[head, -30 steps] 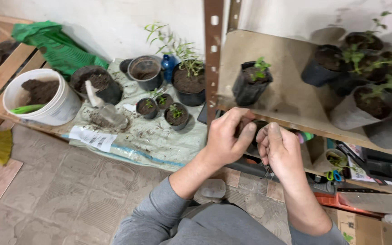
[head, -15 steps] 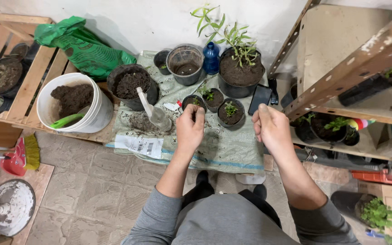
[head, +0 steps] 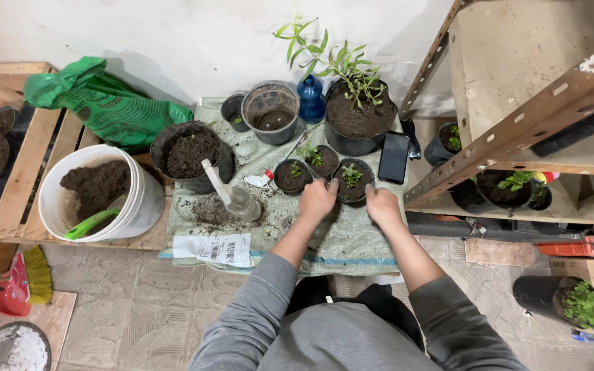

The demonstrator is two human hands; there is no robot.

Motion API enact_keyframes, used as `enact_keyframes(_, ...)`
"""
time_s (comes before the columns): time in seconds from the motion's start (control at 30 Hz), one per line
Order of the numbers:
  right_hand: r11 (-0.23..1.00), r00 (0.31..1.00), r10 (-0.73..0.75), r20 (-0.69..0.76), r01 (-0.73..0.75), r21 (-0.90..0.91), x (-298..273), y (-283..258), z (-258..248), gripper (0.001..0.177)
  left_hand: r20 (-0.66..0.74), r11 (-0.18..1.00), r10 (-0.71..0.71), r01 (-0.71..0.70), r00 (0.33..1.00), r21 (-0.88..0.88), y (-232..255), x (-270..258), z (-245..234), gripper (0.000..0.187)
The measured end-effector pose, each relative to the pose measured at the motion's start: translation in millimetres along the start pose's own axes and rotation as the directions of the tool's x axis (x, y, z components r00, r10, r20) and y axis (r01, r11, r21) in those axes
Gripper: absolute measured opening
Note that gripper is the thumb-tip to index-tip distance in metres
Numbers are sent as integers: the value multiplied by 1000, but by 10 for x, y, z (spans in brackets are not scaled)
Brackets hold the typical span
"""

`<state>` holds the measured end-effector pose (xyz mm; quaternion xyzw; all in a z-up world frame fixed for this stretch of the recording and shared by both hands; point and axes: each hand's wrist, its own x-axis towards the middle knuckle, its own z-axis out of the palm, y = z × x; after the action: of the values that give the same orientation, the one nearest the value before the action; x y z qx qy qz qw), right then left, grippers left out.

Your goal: The person places small plants into plastic pots with soil by hand and moves them onto a metal rack.

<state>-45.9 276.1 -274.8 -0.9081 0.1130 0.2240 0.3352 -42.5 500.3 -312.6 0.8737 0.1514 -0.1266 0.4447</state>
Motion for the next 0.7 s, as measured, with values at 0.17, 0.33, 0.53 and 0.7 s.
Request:
enact_keyframes(0.17, 997, 994, -68, -89, 70, 14, 469, 309, 257, 68, 20, 989, 42, -45, 999, 140, 18, 79, 170, 63)
enact_keyframes(0.33, 995, 996, -65, -65, 60, -81, -171, -61, -108, 74, 40, 984, 108, -112, 993, 138, 300, -324, -100, 61)
enact_keyframes(0.53, 987, 998, -51, -34, 45, -156, -1005, -284, -757, 69, 113, 972, 188, -201, 976, 124, 734, -1078, -447, 62)
enact_keyframes(0.7, 971, 992, -121, 17, 122, -208, -1868, -209, -1519, 54, 35, 942, 323, -325, 946, 84, 1035, -1704, -321, 54)
